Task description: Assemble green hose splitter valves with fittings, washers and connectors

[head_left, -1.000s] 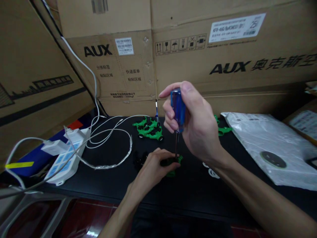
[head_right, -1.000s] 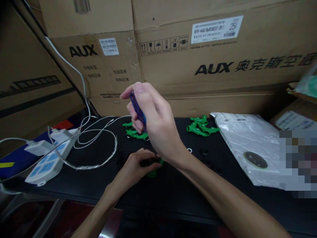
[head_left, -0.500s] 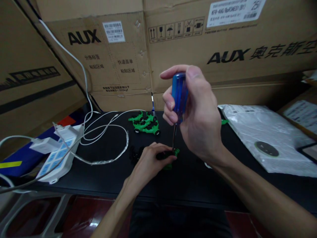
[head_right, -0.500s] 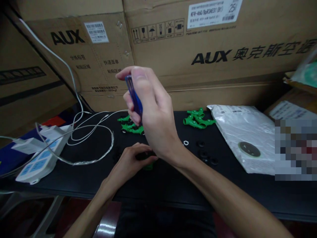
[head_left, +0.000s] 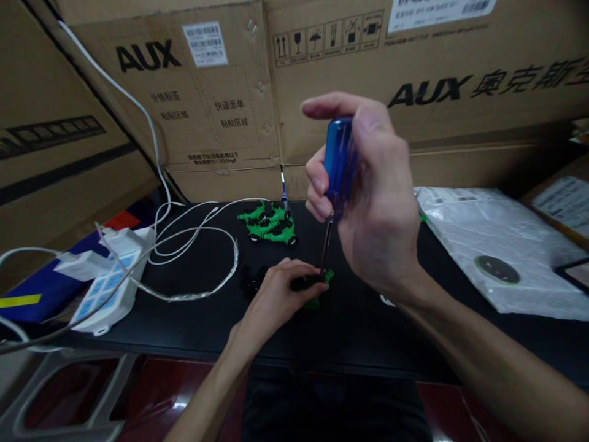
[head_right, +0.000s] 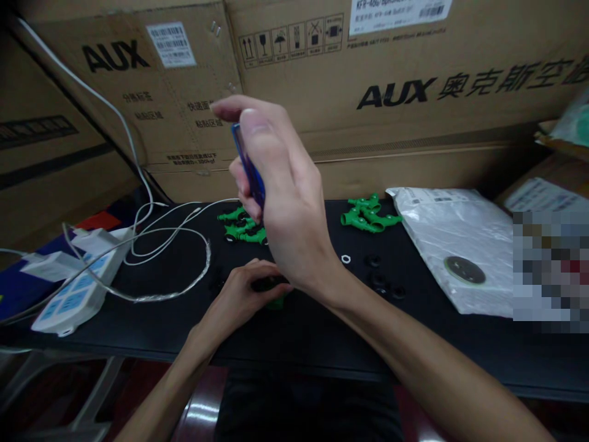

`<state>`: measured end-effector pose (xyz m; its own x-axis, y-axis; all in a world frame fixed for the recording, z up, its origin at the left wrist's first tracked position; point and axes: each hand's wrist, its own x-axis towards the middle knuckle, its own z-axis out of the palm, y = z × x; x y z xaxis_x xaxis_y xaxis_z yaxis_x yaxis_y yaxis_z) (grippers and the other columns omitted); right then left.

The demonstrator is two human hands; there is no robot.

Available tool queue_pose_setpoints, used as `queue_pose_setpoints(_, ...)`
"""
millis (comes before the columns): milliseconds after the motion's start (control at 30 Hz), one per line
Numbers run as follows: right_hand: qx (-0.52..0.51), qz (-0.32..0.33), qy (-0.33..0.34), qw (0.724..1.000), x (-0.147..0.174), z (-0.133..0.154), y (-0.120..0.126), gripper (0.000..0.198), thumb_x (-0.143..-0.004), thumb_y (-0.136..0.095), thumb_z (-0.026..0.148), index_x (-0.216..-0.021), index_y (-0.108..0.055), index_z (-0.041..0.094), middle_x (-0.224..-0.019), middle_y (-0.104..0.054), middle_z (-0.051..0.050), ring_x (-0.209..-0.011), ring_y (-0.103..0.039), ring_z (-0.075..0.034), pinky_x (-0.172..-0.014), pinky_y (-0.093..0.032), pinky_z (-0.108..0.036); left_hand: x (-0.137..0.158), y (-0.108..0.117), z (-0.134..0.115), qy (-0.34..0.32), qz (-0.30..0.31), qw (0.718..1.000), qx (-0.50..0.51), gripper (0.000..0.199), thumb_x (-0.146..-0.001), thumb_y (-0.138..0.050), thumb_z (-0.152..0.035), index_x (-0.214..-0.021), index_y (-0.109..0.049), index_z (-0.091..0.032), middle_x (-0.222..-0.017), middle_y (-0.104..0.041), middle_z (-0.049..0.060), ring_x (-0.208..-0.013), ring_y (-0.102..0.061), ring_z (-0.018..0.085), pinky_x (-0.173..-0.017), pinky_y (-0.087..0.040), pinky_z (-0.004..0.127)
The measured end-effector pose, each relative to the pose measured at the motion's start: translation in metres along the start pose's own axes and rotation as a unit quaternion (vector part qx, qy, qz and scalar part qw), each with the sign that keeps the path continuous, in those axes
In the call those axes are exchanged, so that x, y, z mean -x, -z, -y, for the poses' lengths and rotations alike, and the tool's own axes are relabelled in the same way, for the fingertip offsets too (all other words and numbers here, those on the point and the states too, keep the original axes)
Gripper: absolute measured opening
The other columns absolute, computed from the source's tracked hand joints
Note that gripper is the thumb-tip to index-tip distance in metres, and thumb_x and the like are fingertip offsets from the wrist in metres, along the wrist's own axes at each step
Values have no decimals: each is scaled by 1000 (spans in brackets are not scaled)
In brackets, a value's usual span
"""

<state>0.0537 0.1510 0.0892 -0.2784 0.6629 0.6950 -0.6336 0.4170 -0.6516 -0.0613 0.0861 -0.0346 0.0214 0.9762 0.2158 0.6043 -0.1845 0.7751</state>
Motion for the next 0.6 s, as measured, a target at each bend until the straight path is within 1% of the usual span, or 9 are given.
queue_pose_setpoints(100, 51, -37, 28, 998, 3, -1, -1, 10, -98, -63, 32, -97, -58, 23, -75, -52, 4, -58, -50, -10, -50, -46, -24, 0, 1, -1, -2, 5, 1000, 5, 11, -86, -79, -25, -97, -80, -25, -103, -79, 2, -101, -68, 23, -92, -53, 38)
queue_pose_setpoints(133, 59, -40, 32, 997, 3, -1, -2, 12, -96, -67, 30, -95, -57, 23, -78, -54, 4, -60, -54, -10, -55, -51, -24, 0, 1, -1, -1, 7, 1000, 7, 12, -86, -79, -24, -98, -80, -25, -104, -79, 3, -101, -68, 23, -93, -53, 38)
queue_pose_setpoints(200, 35, -11, 34, 999, 3, 1, -3, 19, -93, -71, 29, -94, -54, 23, -77, -56, 5, -60, -59, -10, -59, -55, -25, 1, 2, -2, 3, 11, 1000, 11, 14, -86, -79, -23, -101, -80, -25, -106, -78, 3, -103, -68, 23, -94, -53, 38)
queue_pose_setpoints(233, 13, 19, 22, 1000, 2, 2, -3, 21, -93, -71, 28, -94, -51, 23, -75, -57, 6, -59, -61, -11, -58, -56, -26, 1, 2, -2, 3, 11, 1000, 11, 14, -86, -79, -24, -100, -80, -25, -106, -78, 3, -103, -68, 23, -94, -53, 38)
queue_pose_setpoints(300, -35, 93, -18, 995, -2, 5, 0, 20, -96, -65, 25, -93, -46, 24, -70, -58, 8, -52, -59, -11, -51, -54, -25, 1, 2, -2, -1, 11, 1000, 6, 12, -86, -79, -25, -99, -80, -24, -105, -78, 2, -102, -68, 22, -93, -53, 36)
queue_pose_setpoints(400, -49, 178, -88, 979, -10, 8, 8, 6, -101, -50, 25, -95, -51, 23, -60, -50, 8, -42, -41, -9, -38, -38, -21, 0, 2, -2, -14, 11, 1000, -9, 12, -87, -79, -26, -98, -79, -23, -104, -79, 1, -100, -68, 21, -90, -52, 34)
queue_pose_setpoints(433, -44, 185, -101, 976, -13, 8, 10, 11, -101, -47, 27, -94, -54, 22, -59, -44, 8, -41, -34, -8, -36, -33, -20, 0, 2, -2, -17, 11, 1000, -13, 12, -87, -79, -26, -98, -79, -23, -104, -79, 1, -99, -68, 21, -90, -52, 34)
queue_pose_setpoints(500, -34, 156, -101, 982, -15, 5, 11, 18, -101, -48, 32, -90, -57, 21, -58, -38, 8, -42, -27, -7, -34, -26, -20, 0, 2, -2, -18, 9, 1000, -19, 12, -87, -78, -27, -98, -79, -23, -104, -79, 2, -98, -68, 22, -88, -53, 34)
queue_pose_setpoints(600, 2, 97, -100, 990, -13, -3, 4, 25, -96, -59, 47, -89, -55, 23, -60, -42, 8, -43, -37, -7, -35, -32, -18, 0, 2, -3, -14, 3, 1000, -12, 11, -87, -78, -24, -97, -79, -22, -104, -79, 3, -97, -68, 22, -88, -54, 35)
